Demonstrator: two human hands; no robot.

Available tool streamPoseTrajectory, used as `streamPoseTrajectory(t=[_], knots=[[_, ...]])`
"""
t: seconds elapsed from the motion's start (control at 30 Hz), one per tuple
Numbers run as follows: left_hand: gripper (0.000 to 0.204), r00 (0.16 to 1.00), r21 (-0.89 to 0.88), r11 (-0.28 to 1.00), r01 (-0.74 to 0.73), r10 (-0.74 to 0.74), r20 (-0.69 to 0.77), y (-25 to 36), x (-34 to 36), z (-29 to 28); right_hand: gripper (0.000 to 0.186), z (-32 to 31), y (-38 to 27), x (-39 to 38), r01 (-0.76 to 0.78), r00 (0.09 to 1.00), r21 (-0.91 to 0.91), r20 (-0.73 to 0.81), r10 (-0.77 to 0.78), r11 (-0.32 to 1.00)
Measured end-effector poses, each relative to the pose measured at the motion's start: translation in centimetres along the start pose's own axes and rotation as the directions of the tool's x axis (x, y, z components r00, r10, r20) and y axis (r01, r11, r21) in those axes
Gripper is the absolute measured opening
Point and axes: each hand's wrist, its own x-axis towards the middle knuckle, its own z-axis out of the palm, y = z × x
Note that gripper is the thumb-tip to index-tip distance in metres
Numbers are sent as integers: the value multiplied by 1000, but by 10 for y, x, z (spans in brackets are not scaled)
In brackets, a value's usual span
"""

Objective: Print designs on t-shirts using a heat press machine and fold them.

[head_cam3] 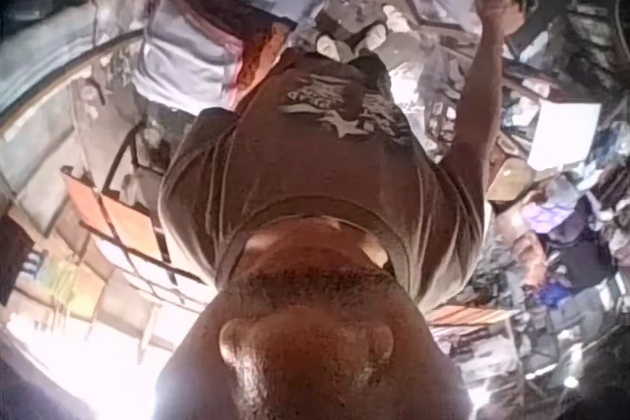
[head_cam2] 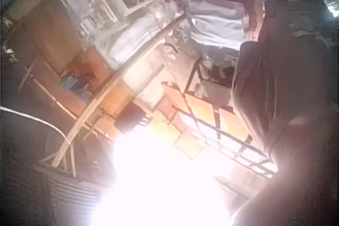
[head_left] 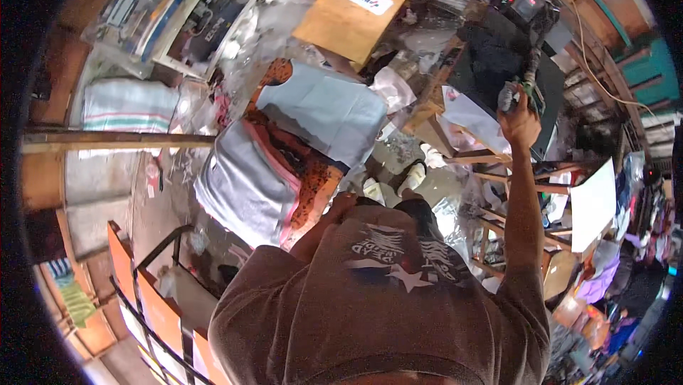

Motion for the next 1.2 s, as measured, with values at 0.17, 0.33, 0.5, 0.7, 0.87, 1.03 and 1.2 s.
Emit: streamPoseTrajectory(t=[0.17,0.33,0.5,0.7,0.87,1.03,1.2], knots=[[42,993,-236,969,68,-44,107,-38,3,-10,78,4,3,0,25,998,-10,-66,-25,1000],[37,959,-429,896,-113,211,188,-50,5,-19,80,8,6,1,11,998,-29,-61,-12,1000],[35,961,-495,861,-119,226,161,-8,-20,-25,84,8,6,1,29,997,-13,-72,-30,1000],[34,961,-247,942,-226,258,103,14,-37,-34,84,6,6,0,10,998,19,-60,-9,1000],[34,993,-401,916,-25,70,100,11,-30,-34,83,3,7,4,2,1000,-42,1,-2,999],[35,983,-531,847,32,71,172,17,-42,-44,95,-5,1,4,-17,998,1,65,17,1000],[31,983,-401,915,51,25,183,-13,-16,-28,96,-12,-2,8,55,998,59,-8,-54,997]])
